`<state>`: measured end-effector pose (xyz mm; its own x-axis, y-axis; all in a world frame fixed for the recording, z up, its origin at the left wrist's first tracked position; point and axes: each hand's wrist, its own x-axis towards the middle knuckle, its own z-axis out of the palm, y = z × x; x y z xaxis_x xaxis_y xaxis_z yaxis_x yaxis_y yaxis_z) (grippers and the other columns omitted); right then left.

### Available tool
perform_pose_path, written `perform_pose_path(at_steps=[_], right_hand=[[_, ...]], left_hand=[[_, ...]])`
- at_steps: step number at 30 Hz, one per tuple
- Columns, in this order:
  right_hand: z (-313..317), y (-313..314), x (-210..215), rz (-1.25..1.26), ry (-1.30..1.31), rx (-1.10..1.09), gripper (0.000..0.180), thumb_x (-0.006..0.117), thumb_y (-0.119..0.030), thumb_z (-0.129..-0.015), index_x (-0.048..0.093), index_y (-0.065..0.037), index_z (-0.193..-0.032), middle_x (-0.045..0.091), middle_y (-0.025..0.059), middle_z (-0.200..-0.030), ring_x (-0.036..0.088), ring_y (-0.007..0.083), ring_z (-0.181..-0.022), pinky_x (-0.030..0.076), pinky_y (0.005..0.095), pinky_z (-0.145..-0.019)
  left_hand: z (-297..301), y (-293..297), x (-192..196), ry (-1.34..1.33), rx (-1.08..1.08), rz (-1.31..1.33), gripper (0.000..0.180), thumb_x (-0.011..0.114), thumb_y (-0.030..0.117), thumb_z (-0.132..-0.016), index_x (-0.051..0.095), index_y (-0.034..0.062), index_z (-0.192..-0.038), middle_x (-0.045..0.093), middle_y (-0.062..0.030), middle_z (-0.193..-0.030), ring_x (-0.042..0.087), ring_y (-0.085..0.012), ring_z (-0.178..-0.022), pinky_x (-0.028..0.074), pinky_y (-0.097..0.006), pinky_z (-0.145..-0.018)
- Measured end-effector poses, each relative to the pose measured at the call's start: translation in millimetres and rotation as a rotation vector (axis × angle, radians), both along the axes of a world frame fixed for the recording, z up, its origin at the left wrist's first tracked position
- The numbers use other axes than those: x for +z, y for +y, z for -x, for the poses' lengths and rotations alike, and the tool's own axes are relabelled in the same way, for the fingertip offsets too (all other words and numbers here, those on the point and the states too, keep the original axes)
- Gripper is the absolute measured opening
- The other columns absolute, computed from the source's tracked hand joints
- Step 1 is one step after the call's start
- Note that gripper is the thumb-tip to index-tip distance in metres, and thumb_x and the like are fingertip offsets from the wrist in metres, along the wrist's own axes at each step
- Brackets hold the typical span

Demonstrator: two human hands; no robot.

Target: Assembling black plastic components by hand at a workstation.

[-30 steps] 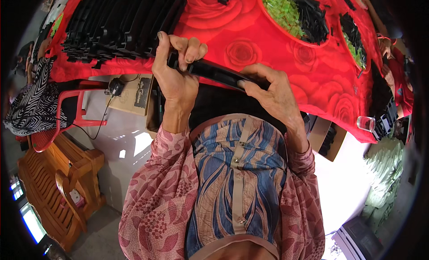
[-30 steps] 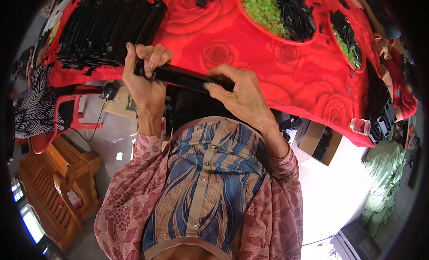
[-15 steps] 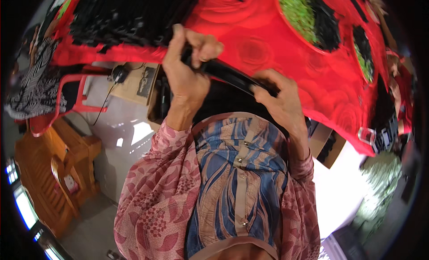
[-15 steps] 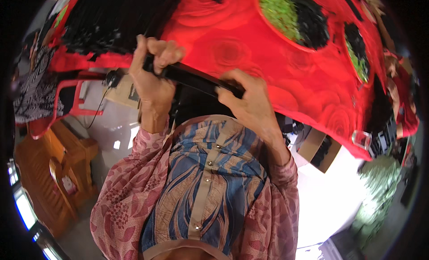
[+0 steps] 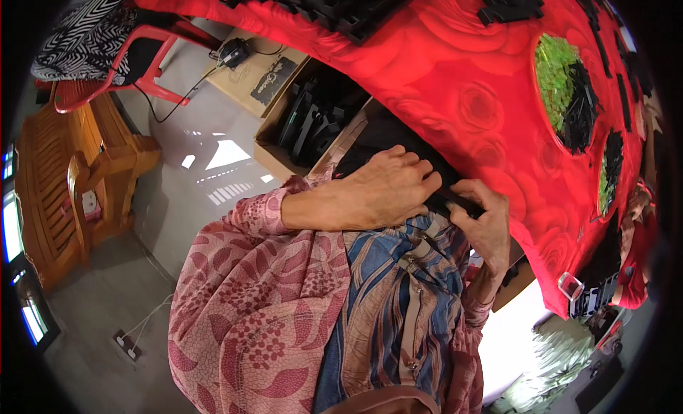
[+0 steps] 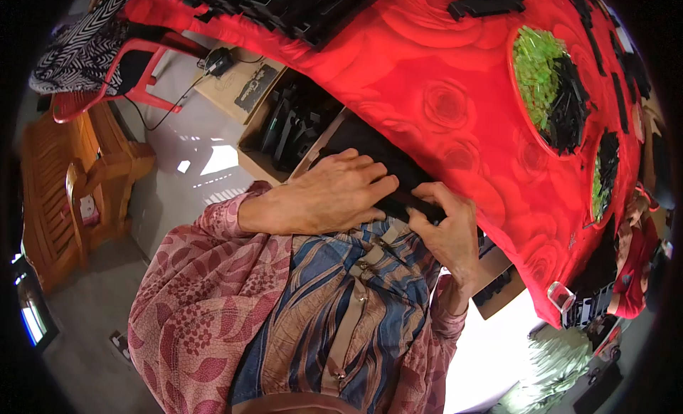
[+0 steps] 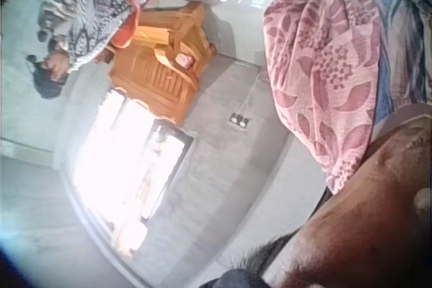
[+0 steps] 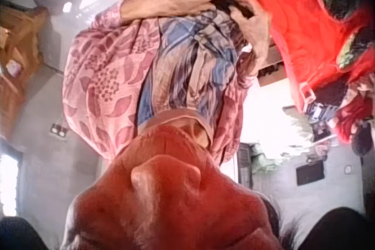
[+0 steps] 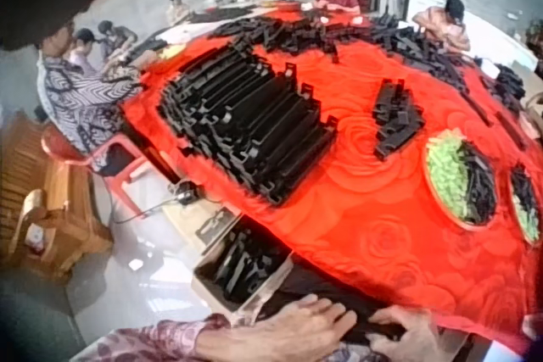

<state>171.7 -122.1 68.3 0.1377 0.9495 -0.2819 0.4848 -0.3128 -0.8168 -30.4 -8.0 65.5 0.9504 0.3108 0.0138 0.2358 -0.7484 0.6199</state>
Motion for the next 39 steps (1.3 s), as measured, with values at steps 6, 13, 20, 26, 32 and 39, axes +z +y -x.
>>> perform_pose_path(at_steps=[6,13,20,26,32,39], right_hand=[[10,12,10,-0.251,-0.088,0.001,0.042,0.076,-0.004,-0.071,0.063,-0.001,-0.111,0.064,0.012,-0.115,0.062,0.0228,-0.103,0.048,0.033,-0.088],[13,13,-10,-0.168,-0.03,-0.063,0.024,0.072,-0.004,-0.08,0.065,0.001,-0.103,0.065,0.0103,-0.085,0.061,0.0188,-0.076,0.05,0.0305,-0.074],[19,14,-21,-0.159,-0.075,-0.027,0.023,0.07,-0.007,-0.082,0.063,0.003,-0.101,0.063,0.013,-0.085,0.06,0.0215,-0.073,0.049,0.0318,-0.07],[14,9,-23,-0.079,-0.116,-0.046,0.023,0.069,-0.01,-0.083,0.062,0.003,-0.101,0.063,0.0157,-0.088,0.062,0.0261,-0.075,0.05,0.036,-0.071],[13,8,-27,-0.111,-0.151,0.01,0.02,0.069,-0.01,-0.084,0.063,0.002,-0.1,0.064,0.0135,-0.087,0.063,0.0211,-0.075,0.05,0.0327,-0.069],[-24,-23,38,-0.472,-0.109,-0.302,0.016,0.075,0.0,-0.08,0.068,0.0,-0.094,0.068,0.0069,-0.082,0.064,0.0127,-0.069,0.049,0.0258,-0.059]], left_hand=[[62,16,-45,-0.012,0.291,0.389,0.032,0.068,0.02,-0.082,0.063,-0.0014,-0.106,0.065,-0.0215,-0.098,0.065,-0.0358,-0.094,0.05,-0.045,-0.083],[184,32,-223,-0.059,1.198,0.509,0.047,0.07,0.019,-0.085,0.057,-0.0068,-0.123,0.069,-0.0182,-0.099,0.064,-0.023,-0.093,0.049,-0.032,-0.083],[204,49,-331,-0.036,1.358,0.228,0.046,0.066,0.023,-0.087,0.055,-0.0079,-0.12,0.064,-0.03,-0.111,0.061,-0.0424,-0.106,0.048,-0.042,-0.091],[179,61,-320,0.34,1.101,-0.097,0.04,0.064,0.026,-0.089,0.045,-0.0005,-0.114,0.057,-0.0269,-0.104,0.058,-0.0481,-0.098,0.048,-0.053,-0.085],[189,46,-327,0.614,0.968,-0.193,0.038,0.063,0.028,-0.09,0.042,0.0021,-0.109,0.051,-0.0207,-0.108,0.061,-0.0445,-0.095,0.053,-0.052,-0.073],[155,86,-156,0.485,0.747,0.207,0.037,0.067,0.035,-0.089,0.066,0.0014,-0.105,0.068,-0.0144,-0.093,0.067,-0.0249,-0.084,0.053,-0.039,-0.071]])
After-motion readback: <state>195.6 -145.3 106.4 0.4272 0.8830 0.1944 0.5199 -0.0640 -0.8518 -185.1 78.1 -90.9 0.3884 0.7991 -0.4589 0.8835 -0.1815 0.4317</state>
